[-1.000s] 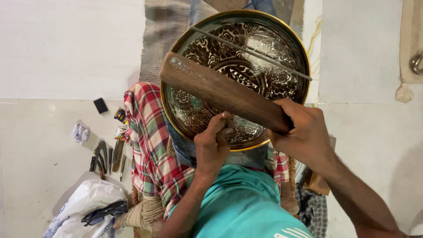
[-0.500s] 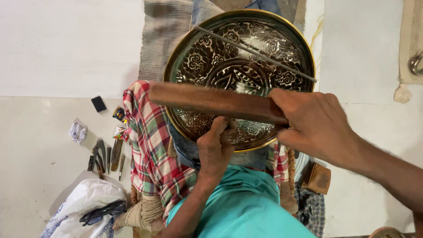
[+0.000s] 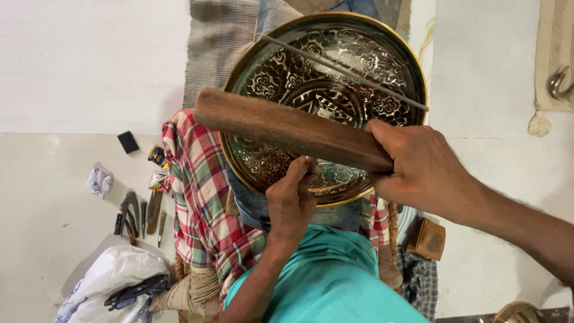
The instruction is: The person sits on the floor with an engraved brass plate on their lap and hammers a small punch along the embossed pattern using a wooden mallet, repositioning the punch by hand to work different areas of the decorative design.
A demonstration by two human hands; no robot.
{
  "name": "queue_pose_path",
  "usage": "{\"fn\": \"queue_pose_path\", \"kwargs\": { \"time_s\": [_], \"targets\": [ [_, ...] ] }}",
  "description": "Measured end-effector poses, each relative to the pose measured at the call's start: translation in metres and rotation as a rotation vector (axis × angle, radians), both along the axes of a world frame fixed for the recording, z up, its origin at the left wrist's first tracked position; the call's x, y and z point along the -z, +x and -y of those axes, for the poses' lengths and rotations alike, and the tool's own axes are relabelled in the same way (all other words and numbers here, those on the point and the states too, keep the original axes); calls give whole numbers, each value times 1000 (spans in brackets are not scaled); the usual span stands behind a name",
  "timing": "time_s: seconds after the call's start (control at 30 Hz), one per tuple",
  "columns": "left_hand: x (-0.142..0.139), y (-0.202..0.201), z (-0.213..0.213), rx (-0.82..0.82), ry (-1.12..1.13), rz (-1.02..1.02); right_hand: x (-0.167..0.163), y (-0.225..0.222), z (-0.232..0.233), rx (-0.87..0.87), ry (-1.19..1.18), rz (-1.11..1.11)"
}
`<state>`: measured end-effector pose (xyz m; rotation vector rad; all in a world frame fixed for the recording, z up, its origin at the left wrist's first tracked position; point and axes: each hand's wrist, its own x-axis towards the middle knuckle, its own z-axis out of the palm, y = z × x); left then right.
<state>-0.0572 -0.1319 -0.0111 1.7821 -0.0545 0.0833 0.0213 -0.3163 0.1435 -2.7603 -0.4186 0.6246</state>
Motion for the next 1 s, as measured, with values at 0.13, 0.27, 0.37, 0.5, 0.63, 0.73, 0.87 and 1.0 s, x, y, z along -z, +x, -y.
{"fn": "queue_pose_path", "kwargs": {
  "time_s": [0.13,0.27,0.37,0.5,0.63,0.73,0.87,1.0],
  "targets": [
    [3,0,1,-12,53,34,-1,0,-1,-94,-25,61],
    [5,-1,1,-22,87,52,-1,1,-4,65,59,-65],
    [5,0,-1,4,79,-70,-1,3,-4,-10,13,-9],
    [2,0,-3,30,136,2,2,7,-2,-30,38,-6],
    [-1,-1,-2,12,68,17,3,9,-1,186,175,-101],
    [-1,1,-3,36,57,-15,3,9,-4,-53,-88,-53],
    [0,0,-5,38,86,-46,4,8,-8,46,38,-41],
    [-1,-1,-6,14,104,33,4,9,-4,66,29,-110]
  ]
}}
